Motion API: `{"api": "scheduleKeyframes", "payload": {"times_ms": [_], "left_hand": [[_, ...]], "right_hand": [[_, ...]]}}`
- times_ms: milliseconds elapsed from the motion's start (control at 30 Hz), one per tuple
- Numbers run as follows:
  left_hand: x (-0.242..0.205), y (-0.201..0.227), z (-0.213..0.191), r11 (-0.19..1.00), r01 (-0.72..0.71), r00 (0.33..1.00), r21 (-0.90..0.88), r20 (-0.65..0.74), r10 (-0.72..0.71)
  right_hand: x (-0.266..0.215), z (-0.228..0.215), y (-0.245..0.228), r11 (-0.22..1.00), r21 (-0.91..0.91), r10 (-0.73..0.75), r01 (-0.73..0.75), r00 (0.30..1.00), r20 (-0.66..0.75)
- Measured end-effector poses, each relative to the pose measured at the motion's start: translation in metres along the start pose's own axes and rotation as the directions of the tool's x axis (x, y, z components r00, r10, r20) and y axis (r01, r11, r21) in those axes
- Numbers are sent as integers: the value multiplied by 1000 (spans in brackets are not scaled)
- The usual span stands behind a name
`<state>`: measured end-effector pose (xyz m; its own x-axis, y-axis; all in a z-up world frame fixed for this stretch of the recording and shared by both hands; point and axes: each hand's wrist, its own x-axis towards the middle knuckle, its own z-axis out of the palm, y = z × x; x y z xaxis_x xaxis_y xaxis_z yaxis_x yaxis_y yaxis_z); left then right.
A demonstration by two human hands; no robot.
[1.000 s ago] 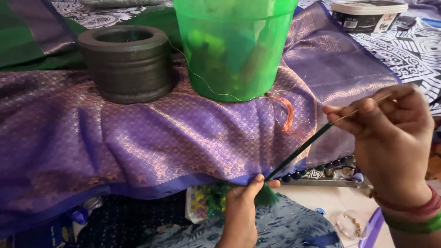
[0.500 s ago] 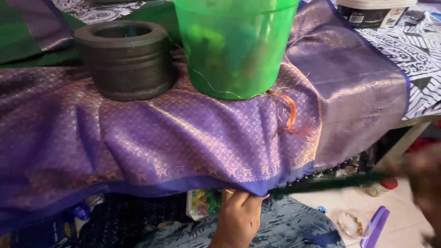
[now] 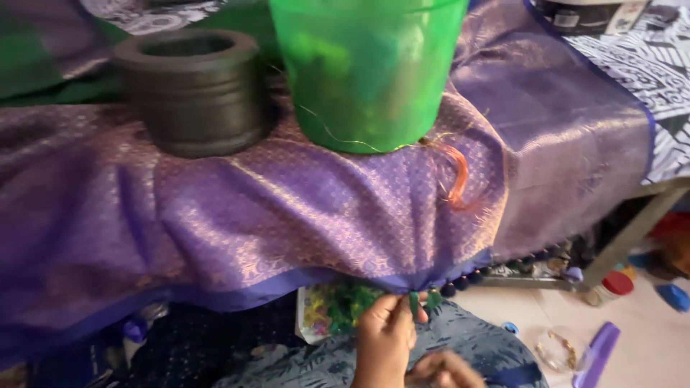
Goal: Tying and trimming decorative tassels on the border of a saree.
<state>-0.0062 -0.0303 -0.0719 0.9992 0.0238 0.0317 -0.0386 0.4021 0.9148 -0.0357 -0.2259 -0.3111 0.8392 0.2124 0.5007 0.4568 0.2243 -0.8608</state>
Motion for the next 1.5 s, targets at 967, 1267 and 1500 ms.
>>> {"api": "scheduleKeyframes", "payload": {"times_ms": [967, 1267, 1500], "left_hand": [[20, 62, -11, 999, 41, 972, 21, 232, -45], [27, 56, -19, 992, -68, 958, 107, 285, 35], [36, 90, -9, 940, 289, 907, 180, 262, -329]], "right_hand": [[40, 73, -155, 554, -773, 790, -310, 490, 369], [-7, 42, -67, 579, -560, 227, 593, 542, 809], [141, 32, -289, 173, -597, -161, 783, 621, 768]]}}
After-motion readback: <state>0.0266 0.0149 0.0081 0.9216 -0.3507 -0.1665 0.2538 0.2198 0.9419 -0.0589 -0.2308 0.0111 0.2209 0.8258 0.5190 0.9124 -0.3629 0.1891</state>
